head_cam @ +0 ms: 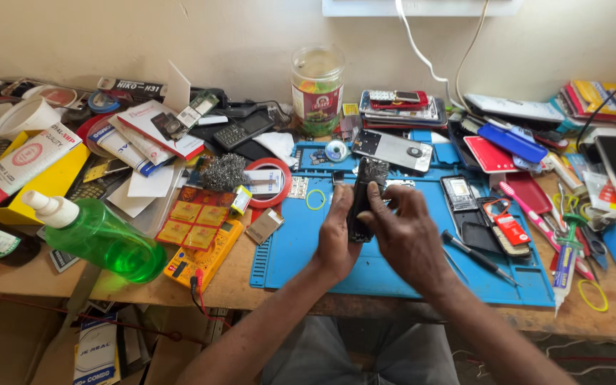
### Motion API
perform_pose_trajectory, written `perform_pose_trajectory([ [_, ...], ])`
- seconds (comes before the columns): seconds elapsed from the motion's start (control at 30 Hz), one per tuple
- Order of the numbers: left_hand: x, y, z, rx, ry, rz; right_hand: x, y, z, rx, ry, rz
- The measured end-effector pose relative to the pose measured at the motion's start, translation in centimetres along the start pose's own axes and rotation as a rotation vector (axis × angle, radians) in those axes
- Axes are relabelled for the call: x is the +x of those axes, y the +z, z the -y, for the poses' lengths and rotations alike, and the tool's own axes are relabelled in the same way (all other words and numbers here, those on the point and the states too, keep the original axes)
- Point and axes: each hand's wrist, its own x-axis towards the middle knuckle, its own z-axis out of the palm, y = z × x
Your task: The person repairs a mobile phone by opening its casing, using tweezers to adjust internal components, and soldering connections on the circuit board. They then reassemble the phone and test it by pressing buttons.
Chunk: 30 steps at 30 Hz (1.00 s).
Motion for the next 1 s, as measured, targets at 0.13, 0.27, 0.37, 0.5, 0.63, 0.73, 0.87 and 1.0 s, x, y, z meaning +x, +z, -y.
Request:
perform_pose_trajectory([
  [0.13,2.3,4.5,-5.9,0.389,0.174,-0.040,-0.7,-0.3,2.4,0.461,0.079,-0.050],
  [0.27,2.2,7.2,-8.2,0.538,0.123,-0.093,-0.2,-0.2,1.3,1.071,0.361,0.045],
  [0.37,2.3,7.2,-9.3,0.586,-0.012,-0.076,0.1,-0.9,-0.5,1.295,0.444,0.073],
  [0.5,2.8,6.9,-9.7,0.572,-0.220,-0.055,0.3,-2.0,-1.7,1.178,0.489,0.159],
  [0.63,2.1,7.2,-9.8,0.723,-0.059,0.056,-0.2,-2.9,-2.8,0.662,0.230,-0.046],
  [0.73,2.1,7.0,-9.8,0.714,-0.033,0.095,-0.6,-2.2,-3.4,0.657,0.172,-0.104],
  [0.87,3.4,6.4,-9.3,0.611,-0.116,0.037,-0.1,-1.5,-3.9,0.839,0.262,-0.063],
  [1.0,3.4,5.5,-8.6,0.507,-0.200,-0.017,-0.3,-1.8,-3.1,0.871,0.316,-0.043],
])
